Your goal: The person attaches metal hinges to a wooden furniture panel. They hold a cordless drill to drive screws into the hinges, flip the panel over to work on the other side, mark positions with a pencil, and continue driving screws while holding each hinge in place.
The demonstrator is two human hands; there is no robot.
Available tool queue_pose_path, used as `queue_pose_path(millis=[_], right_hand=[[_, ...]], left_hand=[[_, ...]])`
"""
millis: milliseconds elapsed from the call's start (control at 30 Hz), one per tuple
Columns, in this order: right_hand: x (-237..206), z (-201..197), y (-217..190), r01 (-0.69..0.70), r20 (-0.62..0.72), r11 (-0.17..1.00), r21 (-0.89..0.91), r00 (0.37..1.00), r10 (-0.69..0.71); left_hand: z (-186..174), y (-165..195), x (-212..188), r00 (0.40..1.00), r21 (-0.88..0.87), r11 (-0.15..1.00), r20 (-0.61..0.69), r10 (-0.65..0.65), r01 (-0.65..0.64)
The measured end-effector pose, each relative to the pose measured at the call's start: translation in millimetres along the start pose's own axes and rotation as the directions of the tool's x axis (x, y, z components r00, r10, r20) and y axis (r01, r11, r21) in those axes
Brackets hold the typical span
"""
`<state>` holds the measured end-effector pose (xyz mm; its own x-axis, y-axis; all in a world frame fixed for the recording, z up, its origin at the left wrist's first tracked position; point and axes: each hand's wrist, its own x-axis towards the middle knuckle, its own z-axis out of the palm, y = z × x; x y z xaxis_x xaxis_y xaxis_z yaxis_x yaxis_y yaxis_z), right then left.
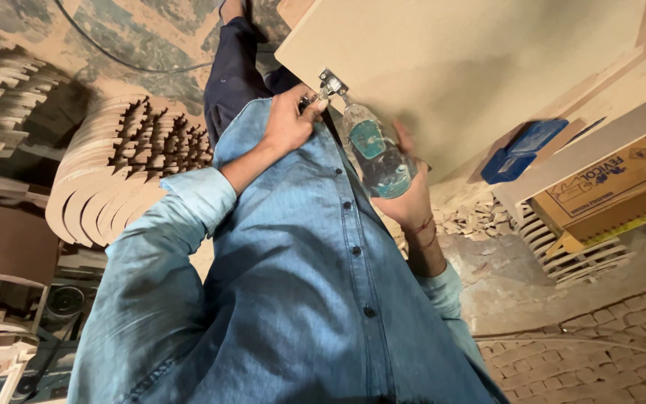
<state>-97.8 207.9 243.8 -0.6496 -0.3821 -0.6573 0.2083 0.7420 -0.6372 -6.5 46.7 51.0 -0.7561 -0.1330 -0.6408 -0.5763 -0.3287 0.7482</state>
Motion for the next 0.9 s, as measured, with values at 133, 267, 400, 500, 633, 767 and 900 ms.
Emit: queue_pose_path(millis=[133, 267, 400, 500, 633, 767, 900], right_hand=[[-0.4, -0.9, 6.9, -0.047, -0.023, 0.979, 0.197, 0.998, 0.052], [-1.4, -0.1, 10.7, 0.069, -0.045, 0.997, 0.020, 0.997, -0.068], [-3.9, 3.5, 10.7, -0.020, -0.054, 0.999, 0.035, 0.998, 0.022], [-4.6, 5.0, 8.9, -0.081, -0.057, 0.986, -0.145, 0.996, 0.074], [-3.6, 5.1, 5.0, -0.232, -0.022, 0.957, 0.174, 0.971, 0.240], [-2.9, 1.2, 0.9, -0.048, -0.019, 0.979, -0.197, 0.999, 0.045], [-1.7, -2.5, 0.2, 0.017, -0.014, 0.977, -0.213, 1.000, -0.020]], left_hand=[[-1.7, 3.2, 1.2, 1.000, 0.052, 0.999, 0.021, 0.007, -0.008], [-2.0, 4.9, 1.7, 1.000, 0.034, 0.999, 0.010, -0.006, 0.006], [-1.9, 3.7, 1.6, 1.000, 0.064, 0.998, 0.003, -0.004, 0.003], [-2.6, 3.2, 2.3, 1.000, 0.056, 0.998, 0.003, -0.007, 0.007], [-3.9, 4.4, 2.0, 1.000, 0.053, 0.999, 0.007, -0.008, 0.007], [-5.4, 5.5, 1.0, 1.000, 0.065, 0.998, 0.009, -0.013, 0.013], [-5.4, 4.7, 1.2, 1.000, 0.048, 0.999, 0.010, -0.015, 0.015]])
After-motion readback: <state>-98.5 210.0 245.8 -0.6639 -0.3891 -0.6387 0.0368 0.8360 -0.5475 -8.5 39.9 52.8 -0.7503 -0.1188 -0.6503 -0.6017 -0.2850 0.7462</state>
